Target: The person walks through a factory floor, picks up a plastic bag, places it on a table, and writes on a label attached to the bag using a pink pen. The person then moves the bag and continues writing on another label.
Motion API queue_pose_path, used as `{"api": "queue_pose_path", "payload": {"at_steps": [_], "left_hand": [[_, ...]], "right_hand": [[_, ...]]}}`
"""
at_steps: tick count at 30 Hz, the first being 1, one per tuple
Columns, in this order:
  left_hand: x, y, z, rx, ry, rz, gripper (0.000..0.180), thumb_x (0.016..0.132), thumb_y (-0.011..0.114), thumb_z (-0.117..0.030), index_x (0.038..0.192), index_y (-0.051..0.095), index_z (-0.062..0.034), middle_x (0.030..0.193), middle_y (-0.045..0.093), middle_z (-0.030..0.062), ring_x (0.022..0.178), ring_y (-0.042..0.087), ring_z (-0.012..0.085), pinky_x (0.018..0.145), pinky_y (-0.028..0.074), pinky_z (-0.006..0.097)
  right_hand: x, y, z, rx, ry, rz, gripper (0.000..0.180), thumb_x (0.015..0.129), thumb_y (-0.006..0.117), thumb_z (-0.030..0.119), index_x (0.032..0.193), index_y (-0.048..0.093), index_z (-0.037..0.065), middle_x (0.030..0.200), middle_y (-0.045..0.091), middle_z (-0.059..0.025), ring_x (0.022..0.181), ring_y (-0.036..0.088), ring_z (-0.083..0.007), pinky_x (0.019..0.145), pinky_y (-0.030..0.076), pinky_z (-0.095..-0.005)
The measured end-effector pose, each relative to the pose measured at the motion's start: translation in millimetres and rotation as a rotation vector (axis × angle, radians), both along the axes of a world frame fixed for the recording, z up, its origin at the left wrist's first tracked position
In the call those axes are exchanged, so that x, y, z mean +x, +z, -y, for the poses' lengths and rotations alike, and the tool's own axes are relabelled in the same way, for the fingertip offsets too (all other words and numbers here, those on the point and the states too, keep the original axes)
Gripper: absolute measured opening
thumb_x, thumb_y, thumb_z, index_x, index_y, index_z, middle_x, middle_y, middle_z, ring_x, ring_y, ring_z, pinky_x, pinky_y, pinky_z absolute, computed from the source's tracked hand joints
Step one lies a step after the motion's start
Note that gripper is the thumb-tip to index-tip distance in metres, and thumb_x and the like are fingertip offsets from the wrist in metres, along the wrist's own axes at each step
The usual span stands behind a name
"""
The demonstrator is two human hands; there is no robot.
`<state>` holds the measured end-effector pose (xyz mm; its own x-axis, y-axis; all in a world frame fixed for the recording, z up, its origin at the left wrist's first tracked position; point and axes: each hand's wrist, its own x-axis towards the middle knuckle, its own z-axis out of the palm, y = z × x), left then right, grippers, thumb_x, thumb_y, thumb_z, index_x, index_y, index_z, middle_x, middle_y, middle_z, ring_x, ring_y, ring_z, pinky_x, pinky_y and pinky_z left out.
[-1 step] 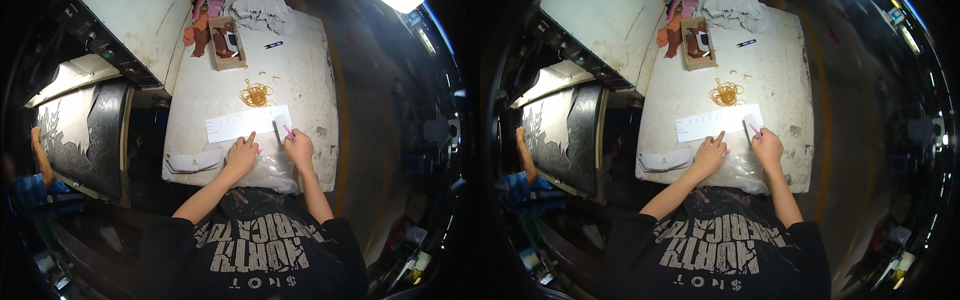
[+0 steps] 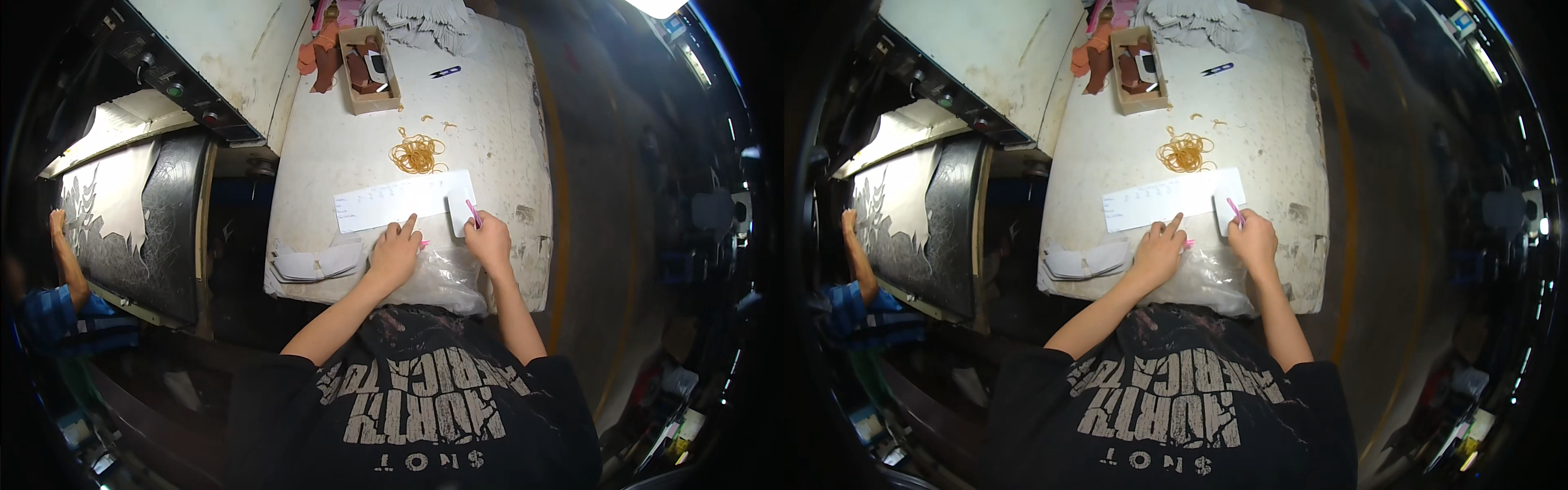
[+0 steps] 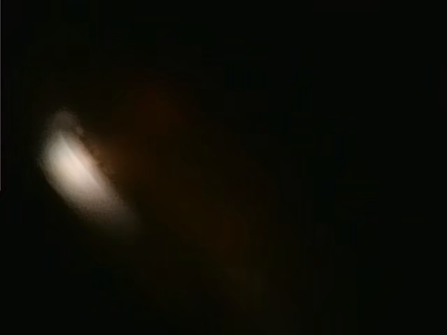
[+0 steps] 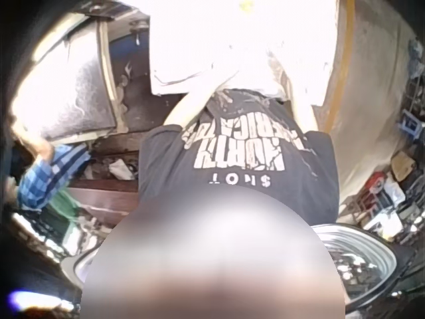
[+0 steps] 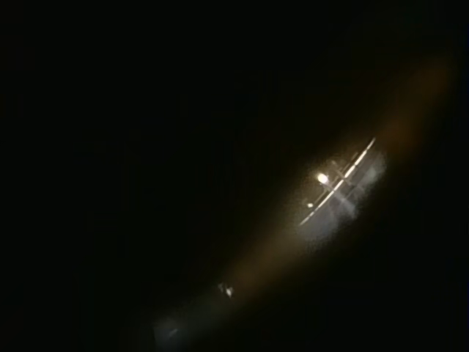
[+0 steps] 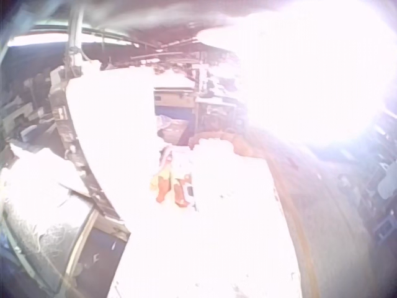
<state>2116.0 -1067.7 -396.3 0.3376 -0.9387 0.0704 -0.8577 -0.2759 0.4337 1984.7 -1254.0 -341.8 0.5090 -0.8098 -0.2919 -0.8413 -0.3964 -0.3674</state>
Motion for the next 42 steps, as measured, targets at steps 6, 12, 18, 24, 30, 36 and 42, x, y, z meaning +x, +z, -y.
{"api": "queue_pose_path", "payload": {"at_steps": [6, 12, 18, 24, 30, 36, 42], "left_hand": [[6.8, 1.6, 20.4, -0.107, -0.129, 0.039, 0.021, 0.092, 0.065, -0.019, 0.107, 0.065, -0.0037, 0.152, 0.054, 0.0123, 0.114, 0.056, 0.0344, 0.092, 0.053, 0.044], [2.0, -8.3, 32.5, -0.086, -0.221, 0.1, 0.022, 0.092, 0.064, -0.02, 0.106, 0.065, -0.0029, 0.152, 0.055, 0.011, 0.11, 0.057, 0.0321, 0.091, 0.053, 0.041], [-3.5, -7.5, 12.6, -0.136, -0.195, 0.069, 0.02, 0.093, 0.063, -0.018, 0.105, 0.065, -0.0027, 0.152, 0.055, 0.0109, 0.108, 0.057, 0.0319, 0.09, 0.053, 0.04], [-4.0, -9.4, 0.7, -0.184, -0.157, 0.042, 0.021, 0.094, 0.064, -0.021, 0.106, 0.065, -0.0029, 0.152, 0.056, 0.0084, 0.107, 0.057, 0.0306, 0.089, 0.053, 0.04], [0.6, -14.4, 6.3, -0.196, -0.157, 0.069, 0.022, 0.094, 0.064, -0.022, 0.108, 0.067, -0.0047, 0.148, 0.059, 0.0065, 0.106, 0.057, 0.0285, 0.091, 0.05, 0.039], [3.3, -14.0, 6.6, -0.18, -0.169, 0.063, 0.023, 0.092, 0.063, -0.02, 0.109, 0.067, -0.0043, 0.148, 0.06, 0.0062, 0.107, 0.058, 0.0287, 0.09, 0.048, 0.04], [4.2, -18.0, 8.0, -0.188, -0.173, 0.078, 0.025, 0.09, 0.064, -0.019, 0.111, 0.067, -0.0064, 0.146, 0.061, 0.0055, 0.105, 0.057, 0.0256, 0.088, 0.047, 0.038]], "right_hand": [[-7.2, 14.6, 26.0, -0.106, -0.094, 0.087, 0.033, 0.098, 0.057, 0.026, 0.117, 0.07, 0.003, 0.108, 0.073, -0.0259, 0.101, 0.068, -0.047, 0.089, 0.054, -0.0519], [-7.0, 24.7, 43.2, 0.029, -0.111, 0.457, 0.057, 0.113, 0.03, 0.045, 0.119, 0.065, 0.0, 0.093, 0.072, -0.0203, 0.078, 0.07, -0.0323, 0.071, 0.056, -0.0404], [4.7, 2.4, 16.2, 0.517, -0.193, 0.747, 0.076, 0.111, 0.02, 0.062, 0.111, 0.065, 0.001, 0.077, 0.07, -0.0119, 0.053, 0.065, -0.0158, 0.053, 0.055, -0.0273], [16.8, -37.2, 1.1, 0.782, -0.399, 0.895, 0.06, 0.113, 0.032, 0.053, 0.105, 0.064, 0.003, 0.073, 0.069, -0.0131, 0.052, 0.064, -0.0157, 0.049, 0.055, -0.0272], [29.9, -57.8, -9.3, 0.733, -0.379, 1.055, 0.037, 0.113, 0.048, 0.035, 0.097, 0.056, 0.003, 0.072, 0.067, -0.0117, 0.047, 0.058, -0.0128, 0.047, 0.055, -0.0283], [43.4, -69.5, -25.5, 0.381, -0.216, 0.76, 0.037, 0.109, 0.057, 0.027, 0.08, 0.053, 0.004, 0.065, 0.063, -0.0072, 0.054, 0.056, -0.0113, 0.05, 0.046, -0.0314], [45.6, -80.9, -38.4, 0.163, -0.196, 0.784, 0.041, 0.111, 0.048, 0.027, 0.081, 0.056, 0.0, 0.067, 0.064, -0.0147, 0.058, 0.061, -0.0216, 0.057, 0.049, -0.0377]]}}
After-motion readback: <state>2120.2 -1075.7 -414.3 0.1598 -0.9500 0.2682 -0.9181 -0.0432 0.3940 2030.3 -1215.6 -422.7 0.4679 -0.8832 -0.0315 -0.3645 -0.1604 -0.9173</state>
